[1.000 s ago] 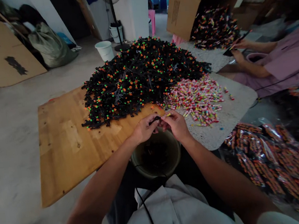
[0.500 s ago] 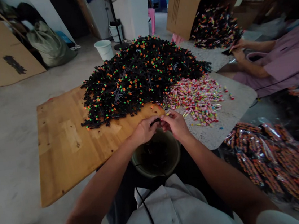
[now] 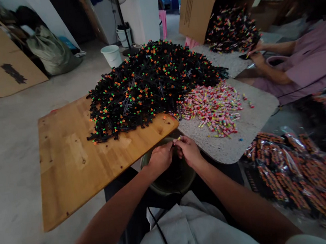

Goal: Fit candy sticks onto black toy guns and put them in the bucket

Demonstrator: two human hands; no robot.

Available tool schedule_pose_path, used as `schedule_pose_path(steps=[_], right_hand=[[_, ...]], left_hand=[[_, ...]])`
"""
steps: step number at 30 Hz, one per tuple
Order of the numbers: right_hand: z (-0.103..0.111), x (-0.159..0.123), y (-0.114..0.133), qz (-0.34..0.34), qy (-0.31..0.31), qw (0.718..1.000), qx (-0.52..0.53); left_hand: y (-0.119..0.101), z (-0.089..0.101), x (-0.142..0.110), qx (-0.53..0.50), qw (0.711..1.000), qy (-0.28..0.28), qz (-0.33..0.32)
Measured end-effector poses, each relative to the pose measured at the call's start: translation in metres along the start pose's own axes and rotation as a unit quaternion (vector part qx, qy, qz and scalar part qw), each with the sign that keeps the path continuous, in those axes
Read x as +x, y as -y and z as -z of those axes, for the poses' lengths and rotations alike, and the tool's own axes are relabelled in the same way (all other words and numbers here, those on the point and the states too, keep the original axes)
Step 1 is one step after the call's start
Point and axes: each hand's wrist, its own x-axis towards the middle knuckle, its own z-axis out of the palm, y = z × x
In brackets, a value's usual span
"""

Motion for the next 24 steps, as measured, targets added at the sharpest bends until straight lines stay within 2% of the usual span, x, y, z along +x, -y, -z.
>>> schedule_pose_path(steps=[2,3,4,6,7,8,9,11,13,14,16,18,21,24], right_hand=[[0.006,-0.003,0.002,-0.007,-0.002,0.999,-0.032],[0.012,-0.004,0.006,-0.004,0.019,0.997,-0.069],[0.021,-0.004,0.01,-0.002,0.067,0.991,-0.115],[0.042,-0.002,0.021,-0.011,0.193,0.96,-0.202],[0.053,0.0,0.027,-0.017,0.237,0.942,-0.236],[0.063,0.003,0.032,-0.016,0.247,0.93,-0.272],[0.073,0.008,0.038,-0.005,0.216,0.923,-0.317],[0.088,0.022,0.046,0.033,0.054,0.899,-0.433],[0.097,0.039,0.052,0.043,-0.109,0.832,-0.542],[0.1,0.048,0.054,0.031,-0.154,0.798,-0.582],[0.102,0.063,0.055,-0.01,-0.179,0.753,-0.633],[0.1,0.073,0.054,-0.036,-0.167,0.729,-0.663],[0.096,0.08,0.051,-0.034,-0.139,0.708,-0.692],[0.094,0.081,0.05,-0.011,-0.11,0.703,-0.703]], left_hand=[[0.002,0.007,0.002,-0.017,1.0,0.024,-0.003],[0.006,0.016,0.006,-0.04,0.998,0.041,-0.019],[0.012,0.027,0.011,-0.072,0.995,0.054,-0.038],[0.028,0.052,0.026,-0.179,0.969,0.135,-0.104],[0.037,0.064,0.036,-0.22,0.96,0.14,-0.098],[0.047,0.073,0.046,-0.232,0.964,0.107,-0.076],[0.055,0.079,0.057,-0.217,0.975,0.033,-0.033],[0.069,0.084,0.077,-0.129,0.982,-0.114,0.08],[0.077,0.082,0.092,-0.026,0.969,-0.185,0.163],[0.079,0.079,0.097,0.014,0.964,-0.191,0.187],[0.081,0.074,0.102,0.063,0.96,-0.178,0.208],[0.081,0.072,0.104,0.08,0.96,-0.155,0.217],[0.082,0.073,0.104,0.062,0.962,-0.139,0.225],[0.084,0.077,0.102,-0.026,0.96,-0.144,0.237]])
